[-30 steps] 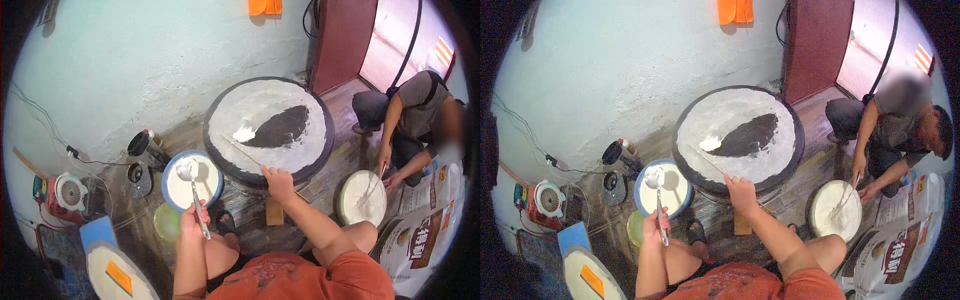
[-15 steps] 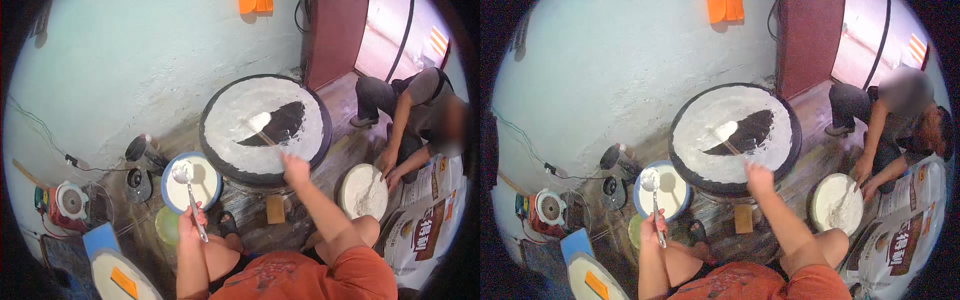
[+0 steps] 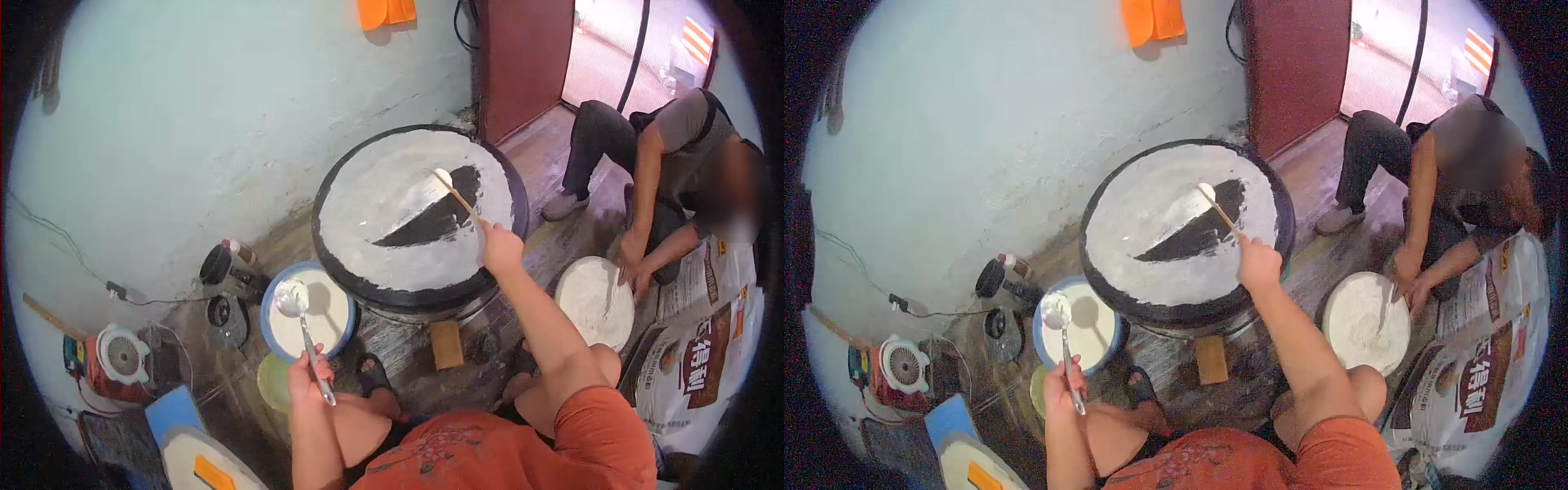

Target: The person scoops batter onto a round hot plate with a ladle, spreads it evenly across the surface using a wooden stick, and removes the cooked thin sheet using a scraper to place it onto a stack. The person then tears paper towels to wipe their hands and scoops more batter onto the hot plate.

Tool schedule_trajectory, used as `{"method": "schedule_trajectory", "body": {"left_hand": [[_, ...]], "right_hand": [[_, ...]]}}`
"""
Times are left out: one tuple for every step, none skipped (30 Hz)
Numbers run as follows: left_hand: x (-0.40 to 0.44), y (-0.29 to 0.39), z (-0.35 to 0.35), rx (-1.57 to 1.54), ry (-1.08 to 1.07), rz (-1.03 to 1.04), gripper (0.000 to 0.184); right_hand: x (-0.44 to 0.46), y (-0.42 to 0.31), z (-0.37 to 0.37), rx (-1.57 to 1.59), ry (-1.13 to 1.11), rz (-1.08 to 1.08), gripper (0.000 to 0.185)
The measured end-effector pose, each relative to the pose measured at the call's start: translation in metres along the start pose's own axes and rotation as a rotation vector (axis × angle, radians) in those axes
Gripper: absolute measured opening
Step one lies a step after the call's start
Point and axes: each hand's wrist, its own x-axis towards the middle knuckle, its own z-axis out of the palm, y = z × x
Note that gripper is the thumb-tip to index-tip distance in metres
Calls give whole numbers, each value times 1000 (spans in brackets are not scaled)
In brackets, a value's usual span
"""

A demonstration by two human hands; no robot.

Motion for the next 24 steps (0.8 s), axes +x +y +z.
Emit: {"method": "schedule_trajectory", "body": {"left_hand": [[0,0,1,6,-9,-2,36],[0,-1,1,-9,-5,11,35],[1,-2,1,-24,-1,24,35],[4,-2,-5,-30,-38,31,35],[5,-3,-2,-27,-44,31,35],[3,-3,1,-8,-6,40,34],[2,-3,2,16,39,47,34],[-1,-3,0,25,52,42,34],[-2,-4,0,34,47,48,34],[-1,-3,2,44,33,56,34],[0,-1,2,52,27,53,34],[1,0,-1,20,22,26,34],[2,0,1,-15,17,-2,34],[4,-1,4,-13,8,-3,34],[1,-4,8,-2,31,34,33],[-1,-6,11,9,56,71,32],[-3,-8,14,8,53,71,32],[-4,-10,17,19,52,77,33],[-6,-9,17,36,57,82,33],[-8,-9,15,45,65,77,33],[-8,-8,15,66,58,58,33],[-8,-6,14,84,48,40,33],[-6,-4,10,87,45,38,33],[-5,-3,8,47,28,22,33]], "right_hand": [[0,-4,3,156,-51,75,47],[-2,-9,5,314,-101,148,47],[-14,-21,7,308,-92,169,47],[-32,-28,10,289,-86,25,45],[-42,-31,12,269,-80,-119,44],[-37,-25,15,271,-76,-115,44],[-29,-14,20,130,-81,-114,43],[-24,-3,24,-11,-95,-114,42],[-13,6,16,-58,-63,-25,43],[-3,14,9,-25,-64,16,42],[4,19,3,5,-58,58,41],[5,19,5,5,-50,65,41],[2,16,10,135,-25,120,38],[-2,10,15,267,0,171,35],[-13,-7,4,280,-46,238,32],[-26,-16,7,265,-43,132,33],[-35,-19,9,249,-42,25,33],[-31,-13,10,249,-44,27,33],[-25,-2,12,112,-49,32,33],[-17,10,15,-25,-55,35,34],[-8,22,17,-60,-12,88,34],[-2,30,13,-60,-6,122,36],[2,35,9,-64,5,155,37],[2,35,2,-67,15,160,37]]}}
